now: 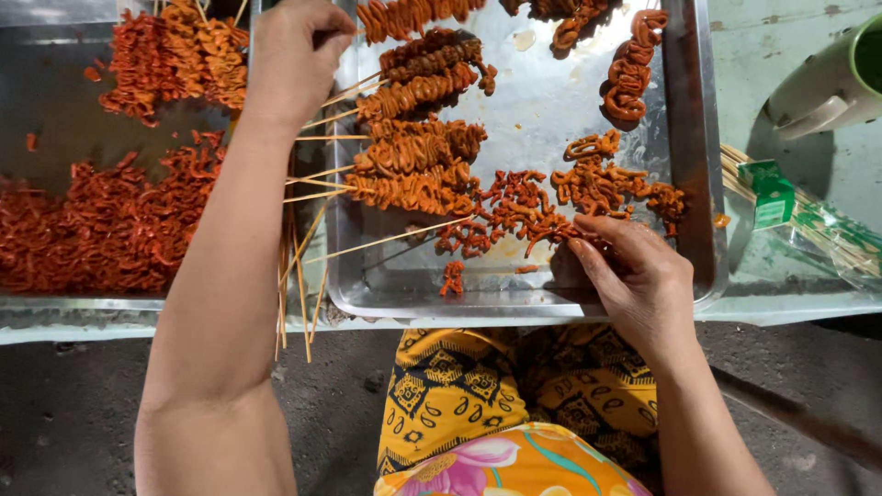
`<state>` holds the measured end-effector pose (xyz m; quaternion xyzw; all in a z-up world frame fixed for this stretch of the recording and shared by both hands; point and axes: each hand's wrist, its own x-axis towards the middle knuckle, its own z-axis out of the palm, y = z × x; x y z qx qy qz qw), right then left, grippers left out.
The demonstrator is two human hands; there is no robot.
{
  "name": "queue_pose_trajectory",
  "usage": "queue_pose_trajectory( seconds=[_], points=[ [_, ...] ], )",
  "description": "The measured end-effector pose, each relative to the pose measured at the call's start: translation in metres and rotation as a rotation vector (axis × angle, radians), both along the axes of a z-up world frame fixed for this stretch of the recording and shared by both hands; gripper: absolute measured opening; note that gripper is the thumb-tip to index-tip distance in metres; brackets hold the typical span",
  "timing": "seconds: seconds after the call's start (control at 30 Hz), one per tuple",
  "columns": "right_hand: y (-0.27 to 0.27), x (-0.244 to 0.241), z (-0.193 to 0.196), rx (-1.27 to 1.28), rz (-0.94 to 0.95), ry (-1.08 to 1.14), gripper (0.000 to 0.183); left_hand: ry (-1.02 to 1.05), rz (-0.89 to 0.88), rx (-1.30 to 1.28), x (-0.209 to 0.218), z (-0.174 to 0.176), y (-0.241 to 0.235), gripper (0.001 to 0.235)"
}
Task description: The person skewers pieces of marinated meat from a metal tray onto wooden sticks by hand.
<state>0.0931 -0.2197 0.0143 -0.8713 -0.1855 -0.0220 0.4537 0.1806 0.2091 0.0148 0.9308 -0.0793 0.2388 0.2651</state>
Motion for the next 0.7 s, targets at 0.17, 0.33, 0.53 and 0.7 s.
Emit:
queue_pose_trajectory(
  seconds=[0.17, 0.33, 0.53, 0.7],
  points=[
    [-0.003, 0.006, -0.003, 0.034, 0.0, 0.101, 0.025, 0.018, -0.017, -0.147, -0.017, 0.015, -0.03, 0.012],
    [-0.004, 0.012, -0.004, 0.169, 0.036, 0.28, 0.034, 0.033, -0.02, -0.335, -0.062, 0.03, -0.1, 0.014],
    [0.015, 0.026, -0.014, 0.918, 0.055, 0.636, 0.058, 0.17, -0.022, -0.621, -0.104, 0.028, -0.184, 0.013],
    [0.035, 0.023, -0.029, 1.227, 0.001, 0.631, 0.053, 0.067, -0.055, -0.547, -0.126, 0.021, -0.222, 0.014]
  ],
)
